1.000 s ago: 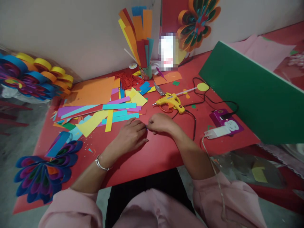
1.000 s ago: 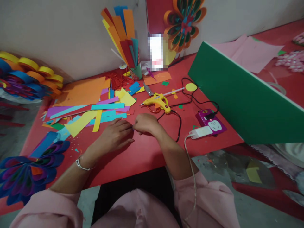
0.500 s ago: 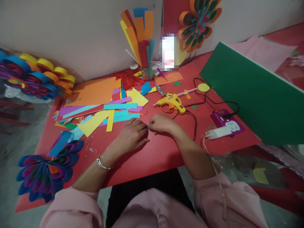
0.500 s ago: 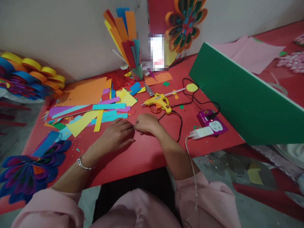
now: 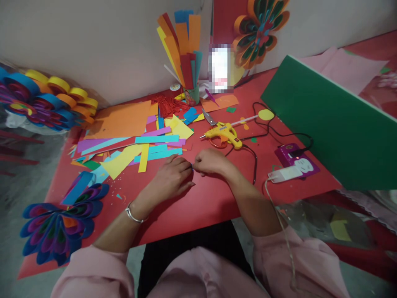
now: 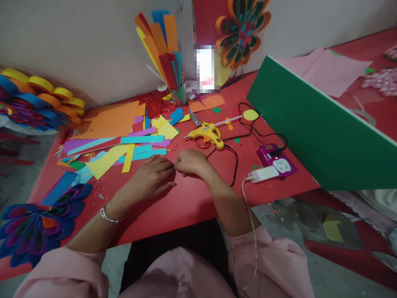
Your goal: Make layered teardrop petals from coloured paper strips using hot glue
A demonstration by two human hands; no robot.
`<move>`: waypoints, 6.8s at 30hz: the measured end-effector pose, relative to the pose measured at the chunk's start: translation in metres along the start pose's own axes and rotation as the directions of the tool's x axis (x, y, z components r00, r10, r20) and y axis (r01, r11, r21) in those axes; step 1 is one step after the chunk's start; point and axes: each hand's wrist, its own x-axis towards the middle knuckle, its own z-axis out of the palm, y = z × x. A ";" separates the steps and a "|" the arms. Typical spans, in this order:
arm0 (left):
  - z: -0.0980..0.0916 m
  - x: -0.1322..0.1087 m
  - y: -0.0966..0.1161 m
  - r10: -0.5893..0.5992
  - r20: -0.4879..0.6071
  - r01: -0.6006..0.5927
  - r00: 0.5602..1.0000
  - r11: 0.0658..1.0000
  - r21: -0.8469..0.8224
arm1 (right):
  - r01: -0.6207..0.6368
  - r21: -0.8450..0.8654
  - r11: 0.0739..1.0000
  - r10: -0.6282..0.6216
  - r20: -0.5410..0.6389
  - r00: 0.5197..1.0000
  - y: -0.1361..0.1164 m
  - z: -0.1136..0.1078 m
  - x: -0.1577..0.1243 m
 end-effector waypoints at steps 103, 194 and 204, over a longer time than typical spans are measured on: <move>0.001 0.000 0.000 0.006 -0.015 -0.005 1.000 1.000 0.022 | 0.004 -0.037 0.999 -0.004 -0.016 1.000 0.001 0.000 0.001; -0.001 0.001 0.003 -0.032 0.013 0.032 0.999 0.999 -0.014 | -0.018 -0.044 0.999 0.018 -0.007 1.000 -0.002 -0.001 -0.002; 0.000 0.000 0.001 -0.010 -0.005 0.010 1.000 1.000 0.009 | 0.000 -0.058 0.998 -0.001 -0.023 1.000 -0.002 -0.002 -0.002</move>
